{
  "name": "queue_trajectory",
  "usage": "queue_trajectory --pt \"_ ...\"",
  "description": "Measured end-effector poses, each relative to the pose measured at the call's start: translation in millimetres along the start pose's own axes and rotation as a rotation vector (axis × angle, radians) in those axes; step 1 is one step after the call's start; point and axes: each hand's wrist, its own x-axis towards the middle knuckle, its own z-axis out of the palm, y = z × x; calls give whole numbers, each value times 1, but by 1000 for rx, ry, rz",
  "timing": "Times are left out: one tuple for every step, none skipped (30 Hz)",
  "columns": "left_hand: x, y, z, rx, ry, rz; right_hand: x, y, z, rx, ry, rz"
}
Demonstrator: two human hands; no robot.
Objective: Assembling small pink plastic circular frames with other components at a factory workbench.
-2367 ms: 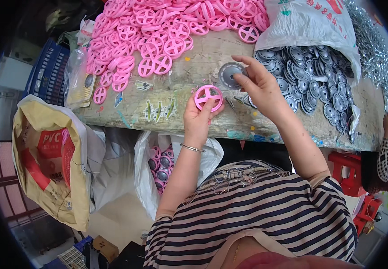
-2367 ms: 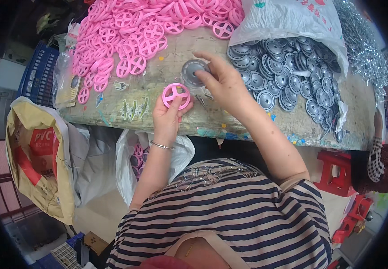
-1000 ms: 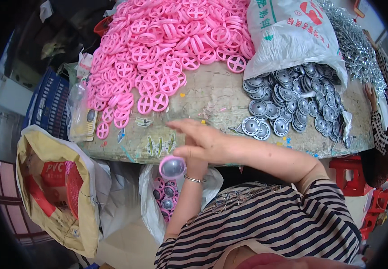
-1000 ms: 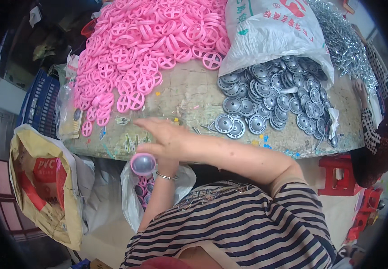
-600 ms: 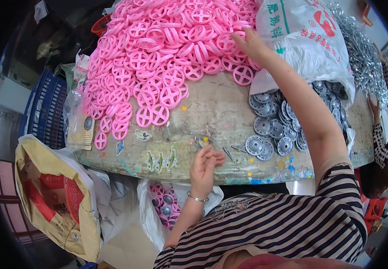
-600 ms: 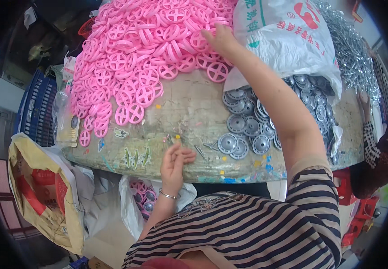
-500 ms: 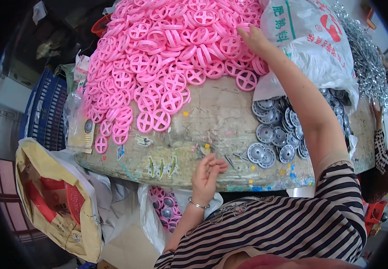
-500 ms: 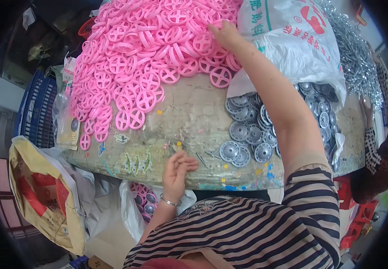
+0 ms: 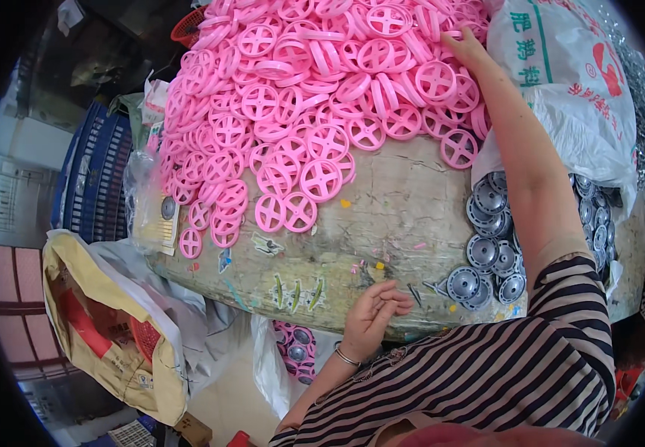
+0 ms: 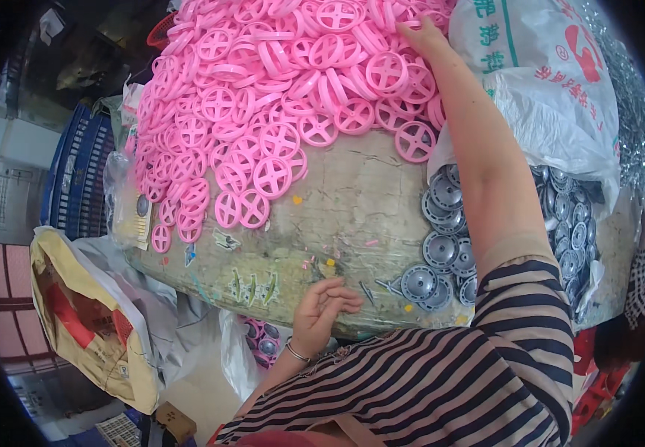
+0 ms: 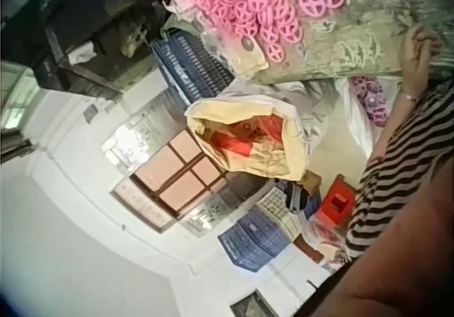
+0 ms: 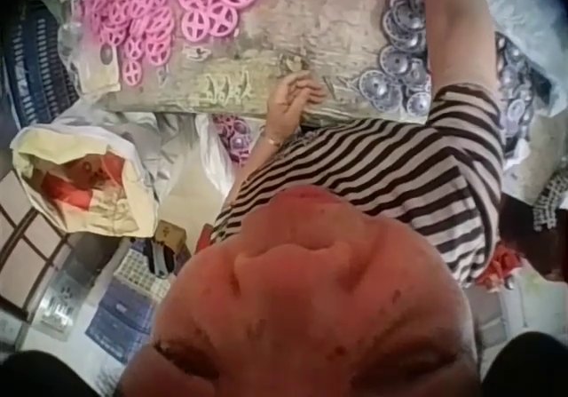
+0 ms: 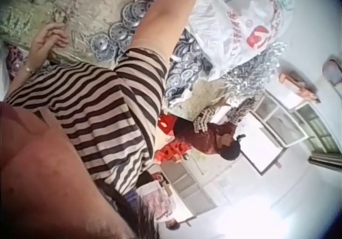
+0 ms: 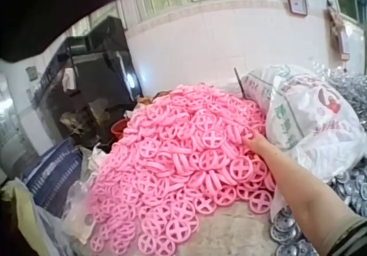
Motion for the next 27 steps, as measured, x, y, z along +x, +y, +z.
queue_trajectory --pt "0 0 -2 -1 -5 -3 -2 -3 -1 -154 -98 0" --pt "-1 0 -3 8 16 1 -13 -20 3 -302 -211 -6" --pt "-7 2 -6 25 66 7 -50 -60 22 -480 -173 16" --pt "-8 3 -4 21 53 11 -57 -63 19 -510 -195 -68" --pt "-6 4 -2 28 43 19 -55 -49 18 -471 -146 -155" --pt "-3 3 0 35 30 27 -49 -30 19 -436 -95 -242" --pt "0 3 2 24 0 28 -42 -11 17 -508 -88 -432" --pt "3 3 3 16 -6 24 -38 1 14 -573 -93 -625" --pt "2 2 1 15 18 18 -51 -11 23 -471 -210 -466" --pt "2 1 -1 15 27 19 -65 -22 25 -467 -217 -471" --pt "-1 3 -2 28 59 21 -82 -39 26 -420 -229 -470" --pt "-2 3 -3 36 80 23 -100 -51 24 -381 -236 -465" --pt "-3 2 -2 32 82 30 -115 -59 21 -216 -170 -371" --pt "-2 1 0 32 69 37 -118 -60 16 -222 -157 -373" --pt "-1 0 2 32 78 50 -122 -56 15 -206 -192 -380" --pt "0 0 4 32 86 63 -125 -52 14 -190 -225 -387" --pt "-1 -1 4 33 89 75 -139 -53 18 -254 -184 -537" --pt "-2 -1 4 35 86 84 -149 -59 15 -633 -226 -741" --pt "-3 -1 4 26 102 84 -162 -66 15 -570 -256 -722" --pt "-4 -2 4 16 120 83 -179 -77 15 -508 -287 -704" --pt "-7 -3 2 19 128 92 -205 -99 8 -333 -318 -595" --pt "-8 -3 4 13 146 105 -223 -118 -7 -166 -339 -479" --pt "-8 -4 5 7 156 112 -227 -116 -7 -169 -319 -436" --pt "-8 -5 6 7 147 114 -231 -113 -7 -172 -310 -434" --pt "-7 -7 7 20 145 126 -236 -110 -7 -171 -308 -374" --pt "-8 -8 8 32 153 135 -243 -107 -6 -167 -315 -315" --pt "-8 -6 9 26 140 130 -248 -104 -3 -179 -273 -335"
